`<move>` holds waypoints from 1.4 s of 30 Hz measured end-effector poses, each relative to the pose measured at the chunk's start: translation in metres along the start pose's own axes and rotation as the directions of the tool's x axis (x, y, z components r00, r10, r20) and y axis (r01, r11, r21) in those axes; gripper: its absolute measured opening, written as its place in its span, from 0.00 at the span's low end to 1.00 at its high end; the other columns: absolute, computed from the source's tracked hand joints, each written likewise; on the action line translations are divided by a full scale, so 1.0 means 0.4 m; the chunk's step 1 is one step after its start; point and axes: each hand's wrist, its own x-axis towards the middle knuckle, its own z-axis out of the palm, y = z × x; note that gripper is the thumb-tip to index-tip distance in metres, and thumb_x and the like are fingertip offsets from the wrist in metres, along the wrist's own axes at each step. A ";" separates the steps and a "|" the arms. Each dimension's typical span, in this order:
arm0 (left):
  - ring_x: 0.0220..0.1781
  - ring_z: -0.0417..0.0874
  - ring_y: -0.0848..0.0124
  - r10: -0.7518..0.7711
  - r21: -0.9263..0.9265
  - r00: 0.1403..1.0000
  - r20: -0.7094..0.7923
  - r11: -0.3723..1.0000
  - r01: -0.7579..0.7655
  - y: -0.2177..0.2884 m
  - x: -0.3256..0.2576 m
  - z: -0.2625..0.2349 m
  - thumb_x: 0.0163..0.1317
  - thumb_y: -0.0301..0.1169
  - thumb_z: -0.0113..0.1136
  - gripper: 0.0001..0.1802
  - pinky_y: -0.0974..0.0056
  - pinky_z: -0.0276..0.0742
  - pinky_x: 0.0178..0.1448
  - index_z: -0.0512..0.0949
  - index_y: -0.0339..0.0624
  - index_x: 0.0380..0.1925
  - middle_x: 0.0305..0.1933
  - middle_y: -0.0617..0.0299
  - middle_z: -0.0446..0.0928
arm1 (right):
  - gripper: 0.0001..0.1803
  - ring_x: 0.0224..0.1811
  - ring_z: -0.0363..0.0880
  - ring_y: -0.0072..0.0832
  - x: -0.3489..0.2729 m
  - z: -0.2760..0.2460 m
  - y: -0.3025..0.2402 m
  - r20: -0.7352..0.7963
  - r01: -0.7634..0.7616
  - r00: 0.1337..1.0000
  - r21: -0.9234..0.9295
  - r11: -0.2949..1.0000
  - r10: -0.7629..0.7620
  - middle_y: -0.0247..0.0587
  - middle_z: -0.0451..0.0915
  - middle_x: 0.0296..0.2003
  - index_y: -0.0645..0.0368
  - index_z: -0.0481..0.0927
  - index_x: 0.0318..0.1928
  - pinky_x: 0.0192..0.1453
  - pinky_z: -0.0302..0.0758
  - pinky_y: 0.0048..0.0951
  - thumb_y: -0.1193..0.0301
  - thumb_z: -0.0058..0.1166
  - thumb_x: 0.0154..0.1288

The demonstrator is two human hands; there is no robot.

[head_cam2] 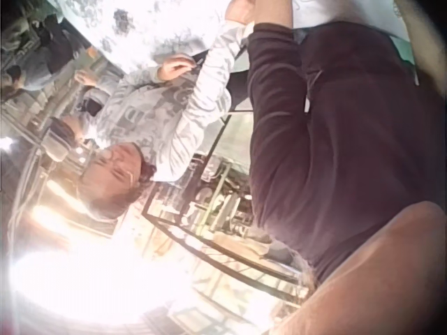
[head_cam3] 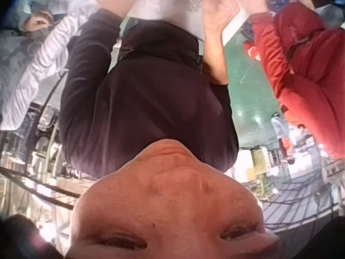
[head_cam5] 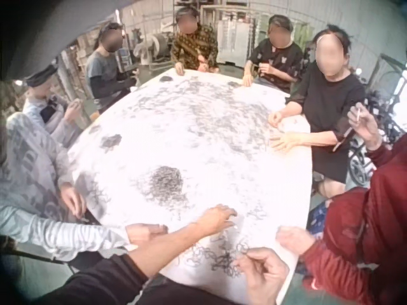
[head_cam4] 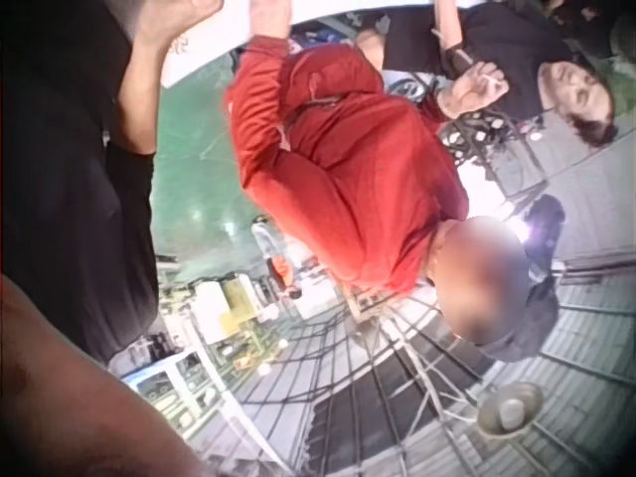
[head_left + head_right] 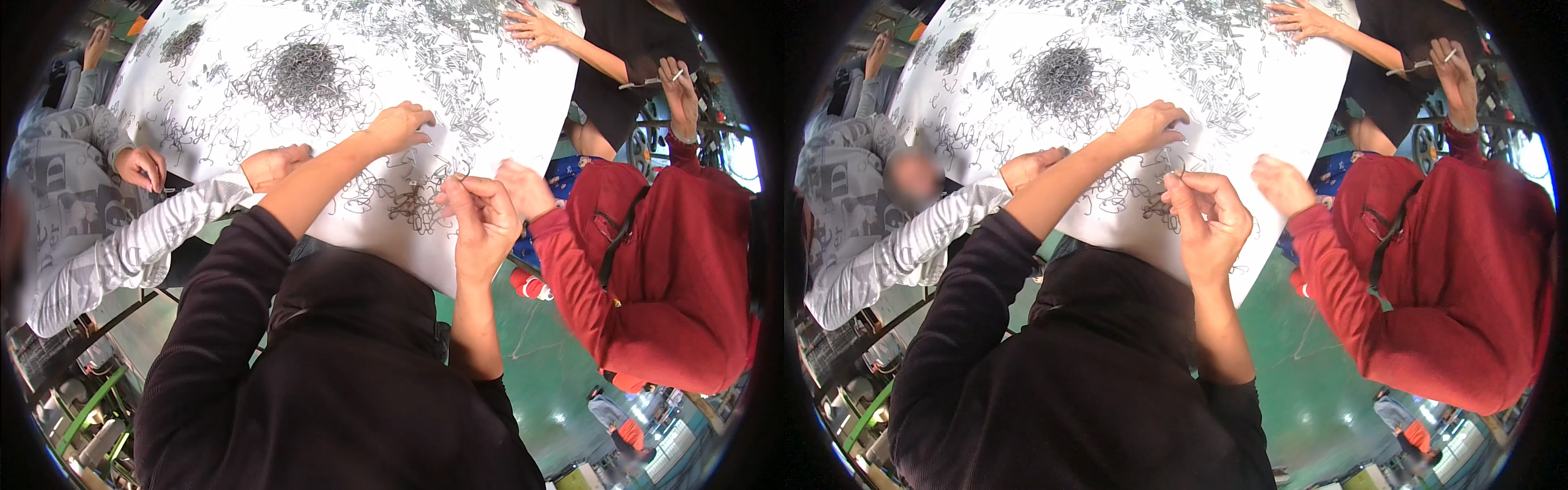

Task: The person picks small metal clips from a large white sheet and links them together by hand. They occasionally place assembled clips into a nearby tray. Other people at the table perform similar actions.

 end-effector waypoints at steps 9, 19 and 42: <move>0.41 0.80 0.66 -0.141 -0.197 0.987 -0.081 0.973 0.123 0.045 -0.010 -0.061 0.56 0.30 0.64 0.12 0.63 0.77 0.44 0.80 0.43 0.41 0.32 0.61 0.80 | 0.05 0.28 0.81 0.23 -0.014 0.009 -0.010 0.058 0.017 0.998 -0.076 0.997 -0.012 0.44 0.82 0.31 0.66 0.76 0.36 0.30 0.75 0.20 0.80 0.59 0.62; 0.35 0.81 0.81 -0.406 -0.827 0.913 -0.032 0.523 0.204 0.286 -0.188 -0.341 0.61 0.29 0.65 0.10 0.75 0.75 0.40 0.82 0.33 0.39 0.32 0.64 0.83 | 0.06 0.25 0.80 0.20 0.003 0.060 0.029 0.072 0.153 0.987 -0.188 0.970 -0.142 0.39 0.83 0.27 0.66 0.80 0.34 0.29 0.75 0.21 0.75 0.63 0.61; 0.43 0.79 0.77 -0.339 -0.533 0.815 -0.470 0.845 0.044 0.234 -0.218 -0.357 0.57 0.28 0.67 0.05 0.73 0.72 0.40 0.85 0.42 0.34 0.42 0.65 0.81 | 0.05 0.29 0.82 0.24 0.098 0.075 0.099 0.208 0.104 0.978 -0.424 0.900 -0.015 0.41 0.83 0.31 0.66 0.80 0.38 0.30 0.76 0.24 0.79 0.59 0.60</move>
